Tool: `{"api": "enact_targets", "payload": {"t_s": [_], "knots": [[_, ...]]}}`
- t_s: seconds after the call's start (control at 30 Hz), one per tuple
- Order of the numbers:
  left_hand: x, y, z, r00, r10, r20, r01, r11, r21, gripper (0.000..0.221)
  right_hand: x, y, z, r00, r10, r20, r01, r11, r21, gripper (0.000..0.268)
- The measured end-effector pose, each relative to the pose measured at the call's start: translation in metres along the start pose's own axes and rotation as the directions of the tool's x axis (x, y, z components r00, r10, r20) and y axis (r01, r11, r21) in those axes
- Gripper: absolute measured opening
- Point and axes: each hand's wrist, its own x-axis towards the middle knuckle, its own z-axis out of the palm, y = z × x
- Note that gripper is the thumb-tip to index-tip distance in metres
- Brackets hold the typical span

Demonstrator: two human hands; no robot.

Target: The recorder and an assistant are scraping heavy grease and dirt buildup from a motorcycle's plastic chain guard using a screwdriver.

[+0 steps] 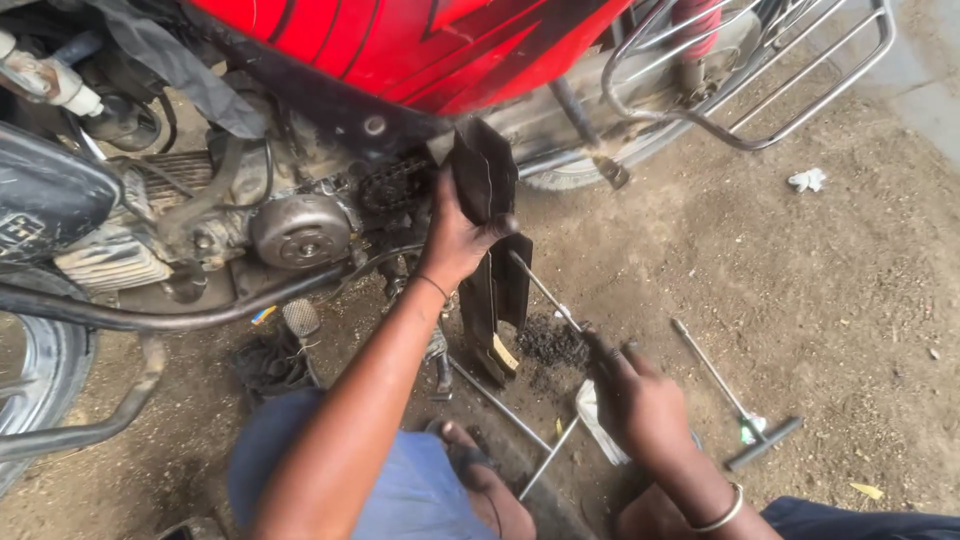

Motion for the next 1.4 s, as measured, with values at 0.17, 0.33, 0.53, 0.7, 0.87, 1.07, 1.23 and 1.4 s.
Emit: {"api": "enact_targets", "payload": {"t_s": [0.17, 0.33, 0.53, 0.7, 0.87, 1.07, 1.23, 1.4], "knots": [[-0.002, -0.004, 0.002, 0.997, 0.053, 0.050, -0.055, 0.997, 0.052, 0.132, 0.025, -0.015, -0.021, 1.000, 0.008, 0.002, -0.008, 0.984, 0.178, 0.039], [-0.007, 0.010, 0.008, 0.994, 0.087, 0.060, -0.093, 0.990, 0.110, 0.131, 0.028, -0.016, -0.030, 0.988, 0.134, 0.079, -0.151, 0.951, 0.271, 0.035], [-0.006, 0.022, 0.016, 0.992, 0.019, 0.123, -0.014, 0.999, -0.045, 0.132, 0.029, -0.018, -0.058, 0.952, 0.281, 0.126, -0.306, 0.899, 0.312, 0.032], [-0.008, 0.015, 0.021, 0.991, 0.070, 0.116, -0.078, 0.995, 0.064, 0.133, 0.040, -0.017, -0.096, 0.990, 0.062, -0.123, -0.048, 0.992, 0.119, 0.029], [-0.006, 0.008, 0.021, 0.992, 0.064, 0.108, -0.082, 0.982, 0.172, 0.135, 0.049, -0.016, -0.113, 0.991, 0.063, -0.119, -0.043, 0.986, 0.163, 0.027], [-0.005, 0.013, 0.021, 0.994, 0.009, 0.107, -0.033, 0.974, 0.226, 0.138, 0.058, -0.018, -0.118, 0.998, 0.047, -0.037, -0.041, 0.990, 0.133, 0.027], [-0.010, 0.010, 0.024, 0.993, 0.040, 0.114, -0.071, 0.957, 0.280, 0.138, 0.048, 0.000, -0.061, 0.988, -0.133, -0.074, 0.141, 0.982, 0.128, 0.026], [-0.006, 0.016, 0.022, 0.992, 0.064, 0.111, -0.090, 0.966, 0.241, 0.136, 0.054, -0.010, -0.094, 0.986, -0.110, -0.129, 0.119, 0.990, 0.071, 0.024]]}}
